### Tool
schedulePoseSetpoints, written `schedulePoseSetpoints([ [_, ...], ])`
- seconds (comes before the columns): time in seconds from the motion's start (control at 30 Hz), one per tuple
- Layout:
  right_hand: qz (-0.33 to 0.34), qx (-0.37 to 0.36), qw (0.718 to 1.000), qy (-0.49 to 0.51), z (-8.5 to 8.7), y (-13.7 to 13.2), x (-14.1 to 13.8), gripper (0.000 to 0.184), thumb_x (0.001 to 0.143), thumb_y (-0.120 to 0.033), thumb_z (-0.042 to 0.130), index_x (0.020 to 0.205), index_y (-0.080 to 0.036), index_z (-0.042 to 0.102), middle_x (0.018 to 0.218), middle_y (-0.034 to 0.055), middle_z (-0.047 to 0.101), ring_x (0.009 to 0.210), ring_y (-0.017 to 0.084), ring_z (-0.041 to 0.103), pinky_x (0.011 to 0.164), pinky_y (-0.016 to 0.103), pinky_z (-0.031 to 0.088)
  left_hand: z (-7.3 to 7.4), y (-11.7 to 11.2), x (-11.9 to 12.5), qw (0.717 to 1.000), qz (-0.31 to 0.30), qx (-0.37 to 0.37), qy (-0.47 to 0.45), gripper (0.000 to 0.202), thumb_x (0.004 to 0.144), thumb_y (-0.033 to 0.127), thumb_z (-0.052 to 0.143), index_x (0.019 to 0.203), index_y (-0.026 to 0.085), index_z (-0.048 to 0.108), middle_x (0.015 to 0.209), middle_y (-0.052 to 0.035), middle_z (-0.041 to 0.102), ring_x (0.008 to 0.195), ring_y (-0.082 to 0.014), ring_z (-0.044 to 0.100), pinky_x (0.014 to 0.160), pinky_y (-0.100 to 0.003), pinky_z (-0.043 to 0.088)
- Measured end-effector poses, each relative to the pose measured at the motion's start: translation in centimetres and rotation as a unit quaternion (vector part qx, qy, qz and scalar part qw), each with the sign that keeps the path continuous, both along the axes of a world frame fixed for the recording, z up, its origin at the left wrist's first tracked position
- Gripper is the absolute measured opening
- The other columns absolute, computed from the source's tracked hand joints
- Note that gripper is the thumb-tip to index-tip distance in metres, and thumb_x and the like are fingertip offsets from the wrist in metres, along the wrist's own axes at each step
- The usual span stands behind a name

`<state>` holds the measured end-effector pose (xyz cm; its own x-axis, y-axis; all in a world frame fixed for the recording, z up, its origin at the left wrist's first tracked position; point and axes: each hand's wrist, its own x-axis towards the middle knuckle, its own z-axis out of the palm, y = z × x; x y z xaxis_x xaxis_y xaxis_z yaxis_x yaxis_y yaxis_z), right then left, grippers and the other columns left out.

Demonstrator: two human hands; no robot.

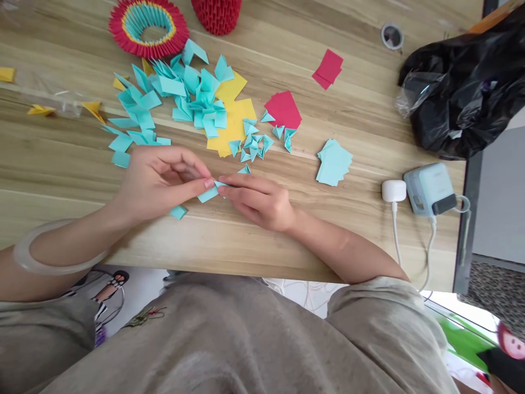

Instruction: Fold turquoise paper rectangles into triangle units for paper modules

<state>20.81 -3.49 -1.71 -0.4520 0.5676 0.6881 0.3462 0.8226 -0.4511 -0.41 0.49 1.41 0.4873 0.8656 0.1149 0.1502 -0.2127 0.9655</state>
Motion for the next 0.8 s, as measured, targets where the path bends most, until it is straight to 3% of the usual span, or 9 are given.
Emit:
schedulePoseSetpoints([
  [0.2, -0.003, 0.036, 0.999, -0.017, -0.43, 0.19, 0.08, 0.021, 0.086, -0.004, 0.065, 0.105, -0.012, 0.07, 0.107, 0.0145, 0.075, 0.099, 0.018, 0.074, 0.087, 0.024, 0.064, -0.4, 0.67, -0.33, 0.998, -0.041, -0.046, -0.009, 0.008, 0.078, 0.019, 0.073, 0.077, 0.019, 0.065, 0.066, 0.0047, 0.071, 0.057, -0.0087, 0.065, 0.05, -0.016, 0.052],
  [0.37, -0.016, 0.051, 0.998, -0.015, -0.86, 0.21, 0.09, 0.027, 0.09, -0.009, 0.063, 0.114, -0.018, 0.07, 0.112, 0.0098, 0.075, 0.101, 0.018, 0.074, 0.085, 0.026, 0.065, -0.57, 0.78, -0.29, 0.996, -0.039, -0.074, -0.015, 0.01, 0.077, 0.021, 0.075, 0.078, 0.018, 0.065, 0.069, 0.0033, 0.073, 0.059, -0.0096, 0.066, 0.051, -0.018, 0.051],
  [0.57, -0.013, 0.035, 0.999, -0.04, -0.73, -0.01, -0.1, 0.02, 0.091, -0.01, 0.061, 0.108, -0.017, 0.069, 0.109, 0.0107, 0.075, 0.099, 0.019, 0.075, 0.082, 0.028, 0.067, -0.63, 0.76, -0.1, 0.994, -0.026, -0.103, -0.021, 0.02, 0.069, 0.023, 0.084, 0.074, 0.02, 0.065, 0.065, 0.0022, 0.071, 0.055, -0.0111, 0.063, 0.047, -0.021, 0.047],
  [0.67, -0.008, -0.014, 1.0, -0.004, -0.64, -0.07, -0.37, 0.022, 0.09, -0.008, 0.057, 0.104, -0.021, 0.07, 0.109, 0.0099, 0.075, 0.099, 0.018, 0.075, 0.082, 0.029, 0.066, -0.47, 0.63, -0.02, 0.995, -0.007, -0.095, -0.014, 0.02, 0.069, 0.023, 0.083, 0.074, 0.019, 0.064, 0.063, 0.0029, 0.069, 0.054, -0.01, 0.061, 0.046, -0.021, 0.046],
  [0.8, -0.019, -0.155, 0.982, 0.109, -0.39, -0.18, -0.68, 0.021, 0.089, -0.01, 0.053, 0.1, -0.017, 0.07, 0.103, 0.0119, 0.076, 0.096, 0.019, 0.074, 0.085, 0.034, 0.063, -0.03, 0.3, 0.02, 0.997, 0.02, -0.072, 0.004, 0.014, 0.069, 0.019, 0.078, 0.071, 0.019, 0.065, 0.063, 0.0019, 0.069, 0.054, -0.0108, 0.061, 0.048, -0.022, 0.047],
])
